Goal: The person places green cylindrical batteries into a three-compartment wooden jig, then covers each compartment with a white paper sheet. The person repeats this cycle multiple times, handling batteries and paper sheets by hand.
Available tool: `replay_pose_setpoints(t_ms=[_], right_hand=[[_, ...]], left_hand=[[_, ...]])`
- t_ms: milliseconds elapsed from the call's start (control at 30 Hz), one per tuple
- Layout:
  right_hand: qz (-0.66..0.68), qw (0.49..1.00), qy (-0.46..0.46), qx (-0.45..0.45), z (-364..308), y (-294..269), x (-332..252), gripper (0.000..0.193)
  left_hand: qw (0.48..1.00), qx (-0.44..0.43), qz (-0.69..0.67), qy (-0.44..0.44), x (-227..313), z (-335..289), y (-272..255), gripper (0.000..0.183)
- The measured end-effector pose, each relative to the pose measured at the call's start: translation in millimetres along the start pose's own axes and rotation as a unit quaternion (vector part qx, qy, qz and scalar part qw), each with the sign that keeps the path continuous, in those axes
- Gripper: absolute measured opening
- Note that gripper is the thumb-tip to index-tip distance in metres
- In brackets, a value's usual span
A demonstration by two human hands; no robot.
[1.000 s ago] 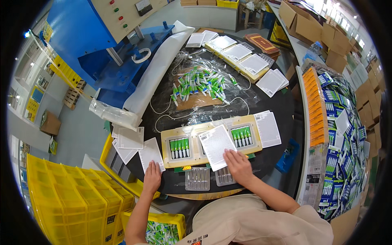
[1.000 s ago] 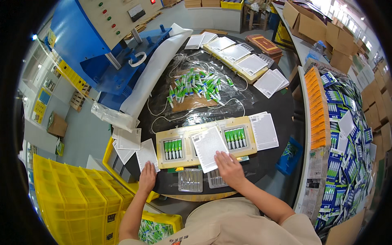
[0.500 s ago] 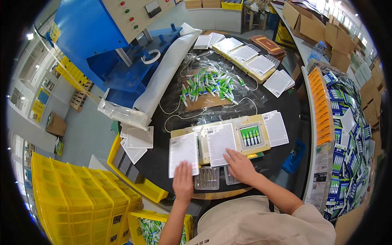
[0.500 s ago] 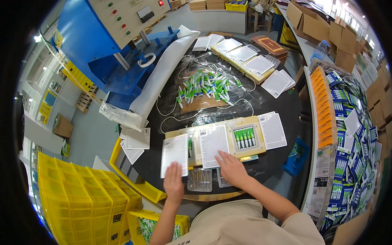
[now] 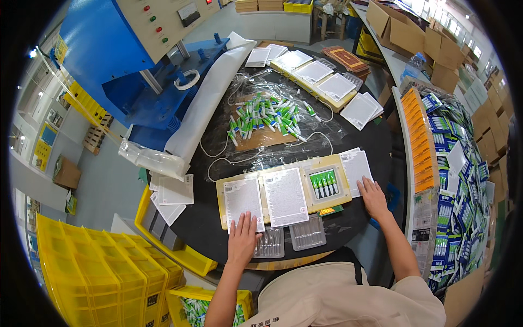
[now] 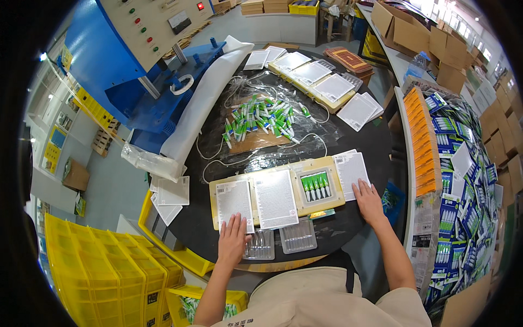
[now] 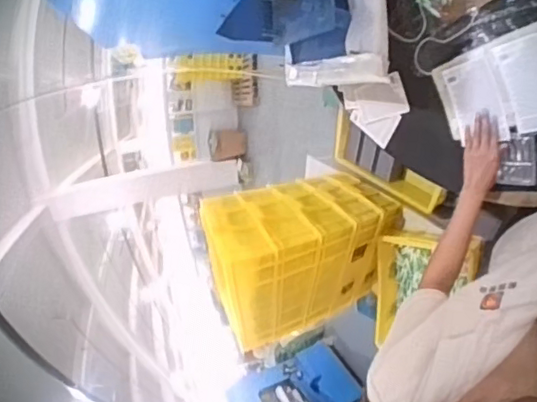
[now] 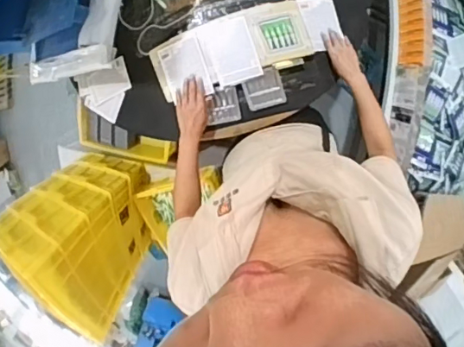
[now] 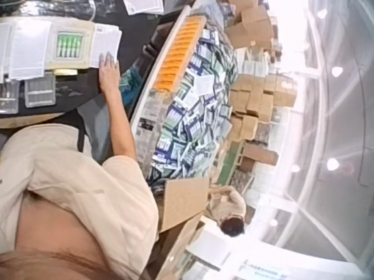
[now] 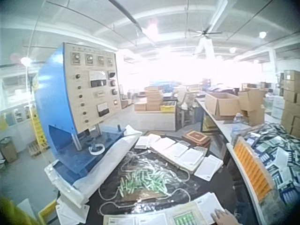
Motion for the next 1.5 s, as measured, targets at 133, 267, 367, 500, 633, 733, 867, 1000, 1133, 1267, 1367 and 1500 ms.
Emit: replay_pose_setpoints(t_ms=[133,267,367,500,633,733,867,1000,1133,1267,1367,1500], right_hand=[[-0.034,0.997,-0.038,0.064,0,5,5,0.046],[0.006,0.994,-0.016,0.111,-3,-25,12,0.040],[0.084,0.975,0.047,0.201,-13,-71,9,0.038],[0.123,0.944,0.019,0.305,-21,-126,-28,0.043],[0.111,0.947,-0.063,0.294,-10,-123,-91,0.039],[0.090,0.969,-0.090,0.211,-11,-92,-124,0.043],[0.079,0.974,-0.068,0.199,-29,-63,-128,0.042],[0.072,0.983,-0.064,0.157,-22,-51,-128,0.045],[0.096,0.986,-0.054,0.124,-7,-58,-126,0.052],[0.136,0.987,-0.086,-0.015,1,-71,-108,0.058],[0.209,0.974,-0.087,-0.003,23,-84,-98,0.058],[0.214,0.971,-0.087,0.056,61,-76,-115,0.060]], left_hand=[[0.998,-0.046,0.024,-0.030,2,4,-11,0.067],[0.999,0.015,0.001,-0.038,23,28,-26,0.070],[0.999,0.004,-0.042,0.021,64,39,-23,0.065],[0.988,0.050,-0.083,0.116,96,30,-21,0.053],[0.982,0.158,-0.094,0.049,57,10,-30,0.045],[0.990,0.067,-0.071,-0.102,0,8,-26,0.068],[0.995,-0.070,-0.025,-0.064,-14,-3,-15,0.080],[0.990,-0.117,-0.015,-0.081,-9,-23,-10,0.078],[0.995,-0.060,-0.034,-0.068,-10,-25,-13,0.072],[0.997,0.004,-0.042,-0.058,-11,-23,-18,0.066],[0.998,-0.005,-0.032,-0.061,-9,-24,-16,0.069],[0.997,-0.006,-0.047,-0.061,-8,-17,-15,0.072]])
Point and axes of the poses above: each hand's wrist, its own z-axis towards the middle knuckle, its own y-axis out of the palm, x = y × z, the point moved 5 cm from there along z, towards the middle knuckle, and after that the axes turned 5 degrees about -x, right-handed, at the moved point
